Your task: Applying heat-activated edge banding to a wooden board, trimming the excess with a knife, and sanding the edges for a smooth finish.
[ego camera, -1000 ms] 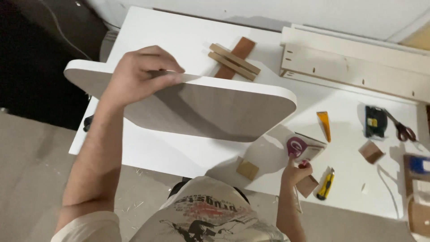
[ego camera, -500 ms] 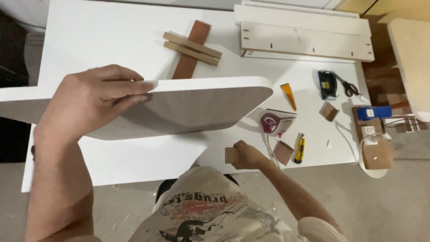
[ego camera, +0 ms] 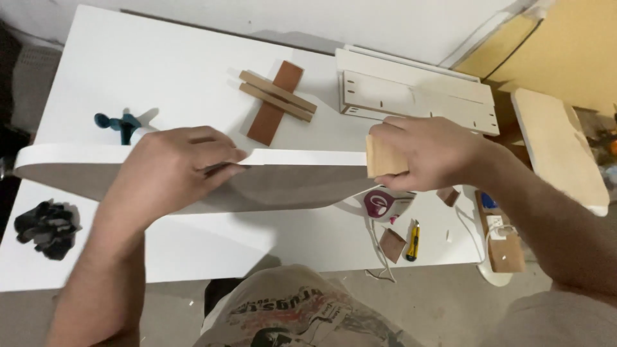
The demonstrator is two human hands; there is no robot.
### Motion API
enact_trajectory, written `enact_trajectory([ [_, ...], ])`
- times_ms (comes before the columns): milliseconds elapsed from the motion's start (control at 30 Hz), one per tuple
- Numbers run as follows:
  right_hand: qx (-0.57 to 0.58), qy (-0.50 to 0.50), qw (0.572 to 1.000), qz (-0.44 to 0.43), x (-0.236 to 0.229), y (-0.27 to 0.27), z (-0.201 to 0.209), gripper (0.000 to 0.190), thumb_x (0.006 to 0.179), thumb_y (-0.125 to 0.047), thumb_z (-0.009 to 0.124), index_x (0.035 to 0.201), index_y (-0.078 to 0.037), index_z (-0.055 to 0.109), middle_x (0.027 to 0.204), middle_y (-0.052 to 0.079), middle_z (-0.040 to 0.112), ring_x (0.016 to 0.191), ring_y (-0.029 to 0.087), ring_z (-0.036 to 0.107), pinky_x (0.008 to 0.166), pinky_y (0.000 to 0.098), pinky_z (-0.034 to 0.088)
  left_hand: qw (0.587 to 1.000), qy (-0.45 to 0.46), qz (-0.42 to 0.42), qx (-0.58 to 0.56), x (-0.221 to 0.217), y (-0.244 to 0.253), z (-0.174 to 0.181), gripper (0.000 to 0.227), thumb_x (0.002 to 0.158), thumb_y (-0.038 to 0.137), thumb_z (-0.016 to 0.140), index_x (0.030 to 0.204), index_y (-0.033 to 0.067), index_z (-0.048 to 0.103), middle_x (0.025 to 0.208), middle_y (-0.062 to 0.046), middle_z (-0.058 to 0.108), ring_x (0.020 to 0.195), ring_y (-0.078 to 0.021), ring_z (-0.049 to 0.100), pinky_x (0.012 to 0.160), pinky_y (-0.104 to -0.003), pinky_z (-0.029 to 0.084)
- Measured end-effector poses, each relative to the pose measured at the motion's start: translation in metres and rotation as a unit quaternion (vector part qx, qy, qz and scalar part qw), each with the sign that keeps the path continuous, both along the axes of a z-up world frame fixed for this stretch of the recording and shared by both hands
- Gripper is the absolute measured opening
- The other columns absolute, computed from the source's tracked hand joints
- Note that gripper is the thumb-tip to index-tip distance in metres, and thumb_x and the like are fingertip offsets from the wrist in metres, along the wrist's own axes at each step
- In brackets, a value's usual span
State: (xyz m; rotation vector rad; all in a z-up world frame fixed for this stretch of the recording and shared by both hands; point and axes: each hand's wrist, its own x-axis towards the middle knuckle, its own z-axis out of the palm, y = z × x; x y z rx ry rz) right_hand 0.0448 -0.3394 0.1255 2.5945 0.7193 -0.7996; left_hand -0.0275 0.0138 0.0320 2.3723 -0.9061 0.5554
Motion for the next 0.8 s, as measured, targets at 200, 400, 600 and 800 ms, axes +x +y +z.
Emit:
enact_trajectory([
  [200,-0.014,-0.003,0.998,0.068,-0.009,0.070,0.006,0.058,0.089,-0.061,0.061,0.124,-0.015,0.050,0.112,0.002,0.062,0.099,0.028,0.064,0.076,0.0469,0.052,1.000,-0.002,-0.008,-0.015,0.004,-0.002,-0.007,0.007,0.094,0.019,0.079,0.093,0.0120,0.078,0.096,-0.002,0.078,0.076,-0.0170,0.073,0.056,-0.037,0.058],
  [400,0.024,0.003,0.990,0.138,-0.013,0.125,0.012,0.066,0.092,-0.059,0.059,0.134,-0.010,0.048,0.115,0.009,0.061,0.091,0.035,0.067,0.071,0.0503,0.053,1.000,0.006,0.009,-0.012,0.006,-0.004,-0.014,0.002,0.094,0.014,0.076,0.093,0.0146,0.074,0.087,0.002,0.071,0.070,-0.0223,0.066,0.047,-0.040,0.048],
  [600,0.036,0.010,0.989,0.140,-0.013,0.135,0.013,0.066,0.092,-0.058,0.061,0.135,-0.010,0.048,0.110,0.007,0.062,0.081,0.030,0.067,0.062,0.0460,0.053,1.000,0.023,0.011,0.013,0.010,-0.004,-0.017,0.009,0.097,0.023,0.074,0.091,0.0163,0.075,0.082,0.002,0.068,0.065,-0.0232,0.065,0.043,-0.041,0.048],
  [800,0.055,0.011,0.988,0.146,-0.011,0.135,0.011,0.061,0.092,-0.059,0.062,0.130,-0.012,0.051,0.103,0.004,0.058,0.079,0.029,0.064,0.062,0.0458,0.049,1.000,0.001,0.017,0.005,0.010,-0.005,-0.024,0.006,0.094,0.022,0.076,0.093,0.0167,0.075,0.082,0.001,0.068,0.064,-0.0231,0.064,0.041,-0.040,0.046],
])
